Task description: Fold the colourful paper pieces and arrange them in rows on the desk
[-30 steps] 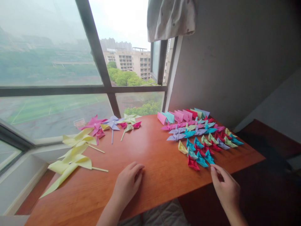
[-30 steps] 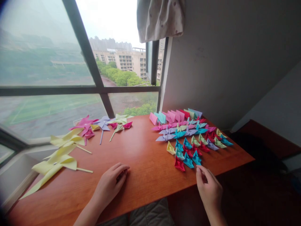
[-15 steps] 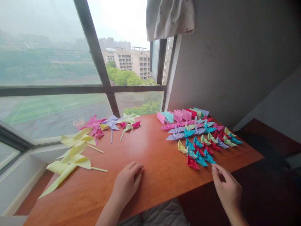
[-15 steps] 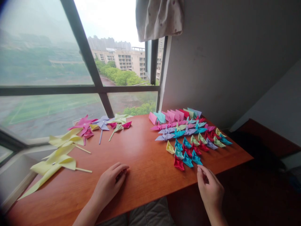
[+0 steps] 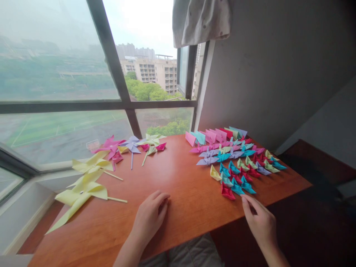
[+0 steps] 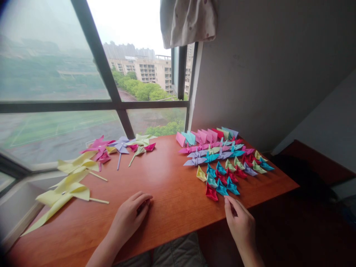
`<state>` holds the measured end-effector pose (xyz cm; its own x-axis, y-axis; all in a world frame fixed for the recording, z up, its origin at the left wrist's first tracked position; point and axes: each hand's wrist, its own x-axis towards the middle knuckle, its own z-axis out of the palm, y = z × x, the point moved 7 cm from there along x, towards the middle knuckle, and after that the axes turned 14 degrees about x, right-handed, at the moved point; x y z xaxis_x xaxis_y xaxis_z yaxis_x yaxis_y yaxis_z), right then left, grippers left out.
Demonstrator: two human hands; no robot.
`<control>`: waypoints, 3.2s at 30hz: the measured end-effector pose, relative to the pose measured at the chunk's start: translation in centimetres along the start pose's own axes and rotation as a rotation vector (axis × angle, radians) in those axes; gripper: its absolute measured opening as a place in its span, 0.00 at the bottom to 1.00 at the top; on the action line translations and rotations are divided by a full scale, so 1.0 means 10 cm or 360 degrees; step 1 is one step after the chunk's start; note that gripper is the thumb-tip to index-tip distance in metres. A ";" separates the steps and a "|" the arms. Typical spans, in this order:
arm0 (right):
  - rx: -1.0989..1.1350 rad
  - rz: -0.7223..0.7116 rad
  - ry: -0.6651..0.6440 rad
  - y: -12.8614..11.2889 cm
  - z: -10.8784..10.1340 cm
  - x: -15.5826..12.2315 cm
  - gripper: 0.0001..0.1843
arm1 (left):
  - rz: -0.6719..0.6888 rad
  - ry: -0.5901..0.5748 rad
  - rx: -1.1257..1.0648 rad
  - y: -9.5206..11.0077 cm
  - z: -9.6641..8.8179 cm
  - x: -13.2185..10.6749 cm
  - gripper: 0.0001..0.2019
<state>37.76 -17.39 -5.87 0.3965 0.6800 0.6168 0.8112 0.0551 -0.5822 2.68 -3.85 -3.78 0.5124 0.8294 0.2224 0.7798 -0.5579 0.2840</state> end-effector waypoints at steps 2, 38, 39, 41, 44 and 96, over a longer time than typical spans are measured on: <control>-0.0016 -0.0002 0.0004 0.01 -0.01 -0.01 0.17 | -0.0001 0.0006 0.0001 0.00 0.00 0.00 0.09; 0.0793 -0.0213 -0.0870 -1.38 1.31 0.10 0.12 | -0.0524 0.0109 0.0449 -0.97 -0.64 1.22 0.13; 0.0800 -0.0200 -0.0873 -1.38 1.31 0.11 0.12 | -0.0534 0.0105 0.0468 -0.98 -0.61 1.26 0.13; 0.0784 -0.0186 -0.0883 -1.39 1.32 0.13 0.12 | -0.0546 0.0090 0.0499 -1.00 -0.55 1.34 0.12; 0.0761 -0.0156 -0.0895 -1.38 1.33 0.12 0.13 | -0.0567 0.0062 0.0532 -1.02 -0.47 1.43 0.11; 0.1085 0.0057 -0.0912 -1.35 1.28 0.21 0.10 | 0.0340 0.0250 0.0222 0.39 -0.13 0.02 0.18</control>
<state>22.11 -7.39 -3.48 -0.0073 0.9408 0.3389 0.2980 0.3255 -0.8973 5.38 -5.89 -1.42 0.6169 0.6731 0.4078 0.7076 -0.7012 0.0870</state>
